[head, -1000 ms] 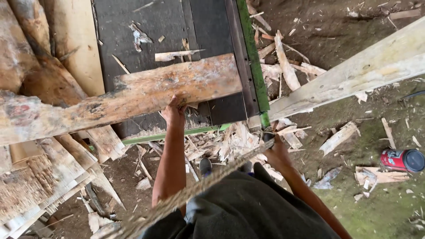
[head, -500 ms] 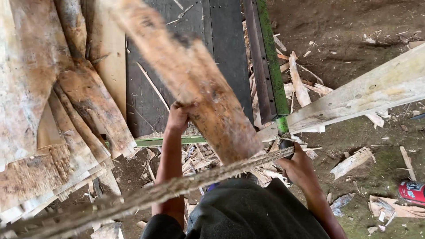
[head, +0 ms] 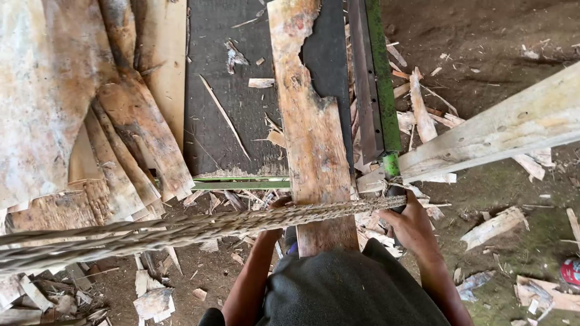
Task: Trimming and sorting pieces of wood bark or veneer using a manual lever-operated cutter.
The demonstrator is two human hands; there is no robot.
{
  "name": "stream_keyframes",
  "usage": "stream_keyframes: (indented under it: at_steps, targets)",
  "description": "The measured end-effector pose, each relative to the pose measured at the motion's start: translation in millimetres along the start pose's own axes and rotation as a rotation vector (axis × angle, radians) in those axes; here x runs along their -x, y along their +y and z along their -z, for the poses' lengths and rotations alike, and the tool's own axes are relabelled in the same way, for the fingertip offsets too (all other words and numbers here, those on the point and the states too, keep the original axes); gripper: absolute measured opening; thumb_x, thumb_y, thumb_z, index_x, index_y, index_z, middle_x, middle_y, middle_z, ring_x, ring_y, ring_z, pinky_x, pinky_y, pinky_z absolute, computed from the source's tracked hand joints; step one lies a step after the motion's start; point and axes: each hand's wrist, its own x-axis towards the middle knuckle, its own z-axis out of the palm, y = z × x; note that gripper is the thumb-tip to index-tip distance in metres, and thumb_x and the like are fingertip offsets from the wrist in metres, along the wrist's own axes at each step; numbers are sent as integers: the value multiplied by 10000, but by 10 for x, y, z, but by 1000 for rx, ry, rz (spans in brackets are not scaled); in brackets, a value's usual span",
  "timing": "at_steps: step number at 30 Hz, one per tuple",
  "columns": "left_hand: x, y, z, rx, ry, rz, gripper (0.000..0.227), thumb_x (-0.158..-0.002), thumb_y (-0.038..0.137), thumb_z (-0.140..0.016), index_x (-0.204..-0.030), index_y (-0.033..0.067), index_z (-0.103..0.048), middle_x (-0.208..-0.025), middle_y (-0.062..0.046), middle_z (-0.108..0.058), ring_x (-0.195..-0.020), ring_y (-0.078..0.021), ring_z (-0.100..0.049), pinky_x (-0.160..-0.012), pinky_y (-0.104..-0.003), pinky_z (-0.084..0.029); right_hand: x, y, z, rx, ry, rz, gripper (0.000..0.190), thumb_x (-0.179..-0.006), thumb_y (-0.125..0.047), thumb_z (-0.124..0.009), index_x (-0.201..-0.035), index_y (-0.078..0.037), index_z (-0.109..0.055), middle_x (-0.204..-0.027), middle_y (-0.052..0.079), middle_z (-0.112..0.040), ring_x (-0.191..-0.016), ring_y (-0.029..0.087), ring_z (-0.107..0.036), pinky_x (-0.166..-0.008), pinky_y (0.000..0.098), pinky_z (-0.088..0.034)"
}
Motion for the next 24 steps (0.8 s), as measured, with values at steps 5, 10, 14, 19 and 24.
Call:
stream_keyframes:
  at_steps: [5,10,14,19,24]
  targets:
    - [26,181,108,168,-31,-105,491,-904,385,-564,-1283,97,-682,-1020,-96,-766,-716,-163,-743,-605,-298,-627,-73,108,-10,16,3,10,657,-834,-275,-761,-1354,-10,-460,-859,154,-706,-527,192,-656,-398,331,-578]
    - [47,483,187,321,-84,-215,592,-872,504,-565,-1279,90,-683,-1054,-88,-774,-780,-158,-754,-657,-296,-644,-102,195,-17,19,24,36,606,-862,-305,-738,-1332,-17,-484,-861,141,-699,-520,188,-648,-398,336,-570]
    - [57,712,208,446,-138,-300,679,-846,599,-569,-1275,85,-684,-1082,-82,-781,-831,-155,-764,-699,-295,-657,-102,187,-9,71,33,33,595,-874,-337,-739,-1333,-40,-504,-875,157,-716,-524,176,-650,-419,319,-579]
    - [44,910,337,597,-202,-401,793,-814,718,-577,-1271,78,-684,-1116,-75,-790,-895,-151,-777,-752,-295,-673,-200,317,-31,56,16,105,630,-880,-339,-744,-1364,-48,-466,-992,160,-682,-502,186,-665,-407,347,-620]
    - [312,1333,834,-830,559,-346,428,-1090,369,-428,-1152,183,-809,-727,-65,-760,-411,-130,-535,-329,-270,-373,-270,501,-72,282,45,559,634,-870,-278,-688,-1412,-18,-486,-1106,201,-604,-561,163,-734,-391,323,-605]
